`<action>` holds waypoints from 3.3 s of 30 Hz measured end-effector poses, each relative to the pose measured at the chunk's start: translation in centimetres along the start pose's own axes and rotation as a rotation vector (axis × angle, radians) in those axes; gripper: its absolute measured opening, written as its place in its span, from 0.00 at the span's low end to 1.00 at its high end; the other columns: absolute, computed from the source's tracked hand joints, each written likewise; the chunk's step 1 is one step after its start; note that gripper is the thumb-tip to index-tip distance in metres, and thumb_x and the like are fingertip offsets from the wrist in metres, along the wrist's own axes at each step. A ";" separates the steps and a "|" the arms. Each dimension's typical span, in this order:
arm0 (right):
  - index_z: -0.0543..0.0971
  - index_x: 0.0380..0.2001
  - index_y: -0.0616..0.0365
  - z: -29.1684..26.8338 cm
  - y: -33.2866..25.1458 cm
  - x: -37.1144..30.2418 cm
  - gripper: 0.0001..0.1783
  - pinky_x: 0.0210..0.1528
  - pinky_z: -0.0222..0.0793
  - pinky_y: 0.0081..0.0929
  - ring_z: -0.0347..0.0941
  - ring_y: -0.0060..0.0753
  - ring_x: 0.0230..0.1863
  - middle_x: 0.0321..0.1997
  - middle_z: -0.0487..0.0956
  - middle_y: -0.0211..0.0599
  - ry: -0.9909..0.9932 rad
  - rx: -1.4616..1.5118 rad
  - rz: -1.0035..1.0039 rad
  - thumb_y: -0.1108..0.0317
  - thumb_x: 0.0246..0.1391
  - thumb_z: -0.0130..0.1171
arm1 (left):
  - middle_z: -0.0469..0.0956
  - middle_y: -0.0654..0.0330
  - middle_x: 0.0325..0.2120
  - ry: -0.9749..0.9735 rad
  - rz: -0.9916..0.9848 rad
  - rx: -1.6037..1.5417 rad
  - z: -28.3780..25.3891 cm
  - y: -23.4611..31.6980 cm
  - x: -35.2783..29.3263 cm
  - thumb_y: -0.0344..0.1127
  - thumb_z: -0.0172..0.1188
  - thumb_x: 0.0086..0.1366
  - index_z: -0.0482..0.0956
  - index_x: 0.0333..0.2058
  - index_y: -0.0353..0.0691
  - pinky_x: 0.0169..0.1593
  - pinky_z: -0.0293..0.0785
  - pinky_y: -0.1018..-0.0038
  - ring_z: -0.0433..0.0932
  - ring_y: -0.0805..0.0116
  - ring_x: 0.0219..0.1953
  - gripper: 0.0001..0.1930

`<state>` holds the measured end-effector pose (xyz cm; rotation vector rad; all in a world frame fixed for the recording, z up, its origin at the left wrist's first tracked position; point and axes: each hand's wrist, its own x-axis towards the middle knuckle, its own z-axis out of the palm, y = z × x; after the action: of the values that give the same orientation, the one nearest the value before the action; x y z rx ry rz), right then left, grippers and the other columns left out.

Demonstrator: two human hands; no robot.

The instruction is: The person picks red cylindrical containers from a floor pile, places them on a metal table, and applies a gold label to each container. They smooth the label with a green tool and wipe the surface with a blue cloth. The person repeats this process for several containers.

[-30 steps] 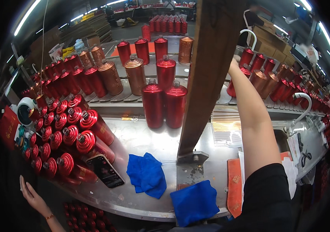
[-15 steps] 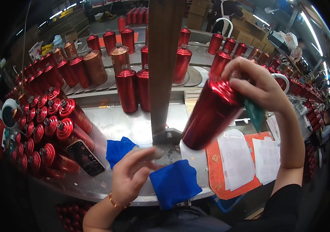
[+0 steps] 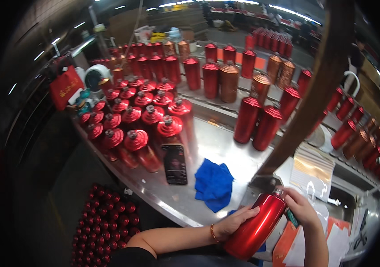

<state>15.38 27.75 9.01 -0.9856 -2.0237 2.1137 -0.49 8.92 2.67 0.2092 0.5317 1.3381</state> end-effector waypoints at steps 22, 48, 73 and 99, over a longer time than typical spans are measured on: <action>0.73 0.58 0.67 1.0 5.6 1.3 0.24 0.31 0.72 0.15 0.77 0.19 0.30 0.36 0.84 0.36 0.031 -0.005 -0.107 0.68 0.60 0.63 | 0.62 0.32 0.59 0.474 0.464 1.268 0.3 -0.9 -0.2 0.58 0.44 0.76 0.45 0.72 0.25 0.69 0.57 0.59 0.62 0.39 0.65 0.43; 0.73 0.62 0.69 3.6 1.4 -0.8 0.36 0.36 0.75 0.29 0.80 0.33 0.32 0.31 0.83 0.47 0.217 -0.349 -0.149 0.50 0.62 0.63 | 0.73 0.53 0.58 0.224 0.368 0.627 0.4 0.2 0.8 0.39 0.56 0.75 0.57 0.68 0.34 0.59 0.72 0.72 0.74 0.69 0.57 0.29; 0.82 0.57 0.50 -17.4 10.5 -7.6 0.23 0.57 0.72 0.33 0.79 0.37 0.52 0.53 0.83 0.42 0.520 -0.951 0.055 0.63 0.58 0.66 | 0.74 0.54 0.58 0.307 0.515 0.585 -2.7 -0.5 0.7 0.42 0.43 0.81 0.58 0.70 0.32 0.58 0.76 0.73 0.77 0.71 0.55 0.26; 0.87 0.45 0.45 -13.8 6.7 -0.9 0.12 0.45 0.76 0.36 0.80 0.39 0.43 0.45 0.81 0.31 0.196 -1.362 -0.089 0.69 0.59 0.60 | 0.74 0.56 0.58 0.271 0.589 0.550 -2.1 -1.1 0.6 0.41 0.47 0.80 0.62 0.67 0.33 0.59 0.74 0.74 0.75 0.72 0.55 0.24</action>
<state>25.15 38.53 4.11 -0.9955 -3.1609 0.2885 -0.45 8.97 0.25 0.6813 1.1265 1.7779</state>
